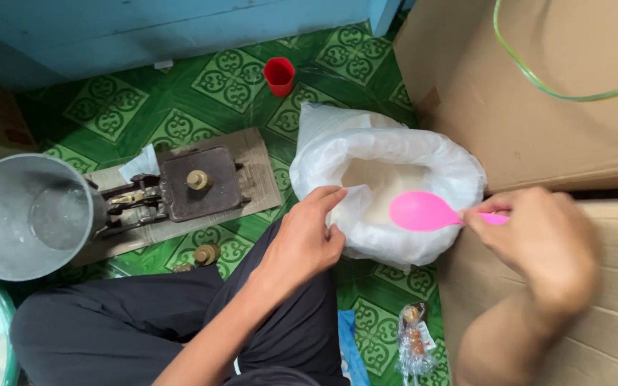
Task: Manually filling small plastic bags with sugar from a large sack using a scoop and sealing them with a heat sealer.
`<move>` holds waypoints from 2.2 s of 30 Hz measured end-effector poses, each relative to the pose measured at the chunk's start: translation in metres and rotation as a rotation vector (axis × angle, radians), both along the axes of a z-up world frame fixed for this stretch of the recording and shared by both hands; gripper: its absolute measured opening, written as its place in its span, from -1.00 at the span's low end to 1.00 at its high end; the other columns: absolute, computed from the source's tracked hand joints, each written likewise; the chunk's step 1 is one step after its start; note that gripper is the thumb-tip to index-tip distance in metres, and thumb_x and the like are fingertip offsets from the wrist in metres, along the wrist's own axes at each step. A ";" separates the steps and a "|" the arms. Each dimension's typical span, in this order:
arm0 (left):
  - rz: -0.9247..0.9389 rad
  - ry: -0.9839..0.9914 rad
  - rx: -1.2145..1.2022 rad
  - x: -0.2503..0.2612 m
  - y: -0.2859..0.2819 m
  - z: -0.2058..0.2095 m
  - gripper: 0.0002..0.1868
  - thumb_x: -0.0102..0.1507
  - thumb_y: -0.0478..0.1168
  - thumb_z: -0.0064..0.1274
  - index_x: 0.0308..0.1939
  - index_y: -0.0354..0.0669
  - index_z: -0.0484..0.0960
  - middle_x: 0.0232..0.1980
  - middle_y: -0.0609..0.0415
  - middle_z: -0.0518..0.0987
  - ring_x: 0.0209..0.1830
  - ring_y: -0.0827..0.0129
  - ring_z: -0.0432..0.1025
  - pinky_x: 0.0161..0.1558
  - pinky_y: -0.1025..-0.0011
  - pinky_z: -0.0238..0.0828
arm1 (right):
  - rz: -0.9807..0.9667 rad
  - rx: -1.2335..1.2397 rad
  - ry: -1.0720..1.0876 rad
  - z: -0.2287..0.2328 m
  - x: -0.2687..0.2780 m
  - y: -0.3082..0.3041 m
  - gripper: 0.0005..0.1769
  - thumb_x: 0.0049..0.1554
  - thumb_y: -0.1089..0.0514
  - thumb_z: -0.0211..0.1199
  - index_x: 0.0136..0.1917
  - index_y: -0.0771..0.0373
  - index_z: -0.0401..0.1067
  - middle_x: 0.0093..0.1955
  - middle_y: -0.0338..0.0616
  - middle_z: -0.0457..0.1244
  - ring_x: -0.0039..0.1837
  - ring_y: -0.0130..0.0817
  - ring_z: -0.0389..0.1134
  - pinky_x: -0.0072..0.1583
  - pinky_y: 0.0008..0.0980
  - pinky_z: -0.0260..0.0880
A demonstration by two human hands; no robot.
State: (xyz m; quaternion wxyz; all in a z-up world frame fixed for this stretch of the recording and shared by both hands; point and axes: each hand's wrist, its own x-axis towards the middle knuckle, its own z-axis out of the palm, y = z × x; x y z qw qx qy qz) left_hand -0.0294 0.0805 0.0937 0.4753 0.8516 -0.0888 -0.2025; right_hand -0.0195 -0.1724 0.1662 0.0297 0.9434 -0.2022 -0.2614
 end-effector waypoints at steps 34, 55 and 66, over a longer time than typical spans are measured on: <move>0.271 -0.513 -0.260 -0.085 0.283 0.072 -0.55 -0.02 -0.43 -0.11 -0.05 -0.19 0.60 -0.11 -0.08 0.58 -0.49 -0.02 0.49 -0.46 0.25 0.45 | 0.655 0.889 -0.574 0.000 -0.026 0.358 -0.96 0.05 0.29 0.26 -0.22 0.20 0.51 -0.34 -0.02 0.33 -0.15 -0.05 0.41 -0.15 -0.19 0.37; 0.295 -0.317 0.128 -0.125 0.377 0.084 -0.70 0.19 -0.42 -0.21 -0.15 -0.37 0.64 0.15 -0.06 0.43 -0.47 -0.04 0.53 -0.32 0.13 0.52 | 0.675 0.992 -0.392 0.014 -0.036 0.464 -0.84 -0.12 0.29 0.36 -0.20 0.17 0.59 -0.32 -0.07 0.39 -0.25 -0.34 0.41 -0.24 -0.37 0.44; 0.645 -0.387 0.184 -0.078 0.390 0.038 -0.78 0.10 -0.23 0.12 -0.19 -0.09 0.72 -0.09 0.17 0.58 -0.37 0.17 0.57 -0.29 0.20 0.52 | 0.785 1.000 -0.559 0.010 0.007 0.494 -0.90 -0.01 0.24 0.33 -0.16 0.18 0.59 -0.36 -0.14 0.36 -0.29 -0.42 0.37 -0.22 -0.41 0.40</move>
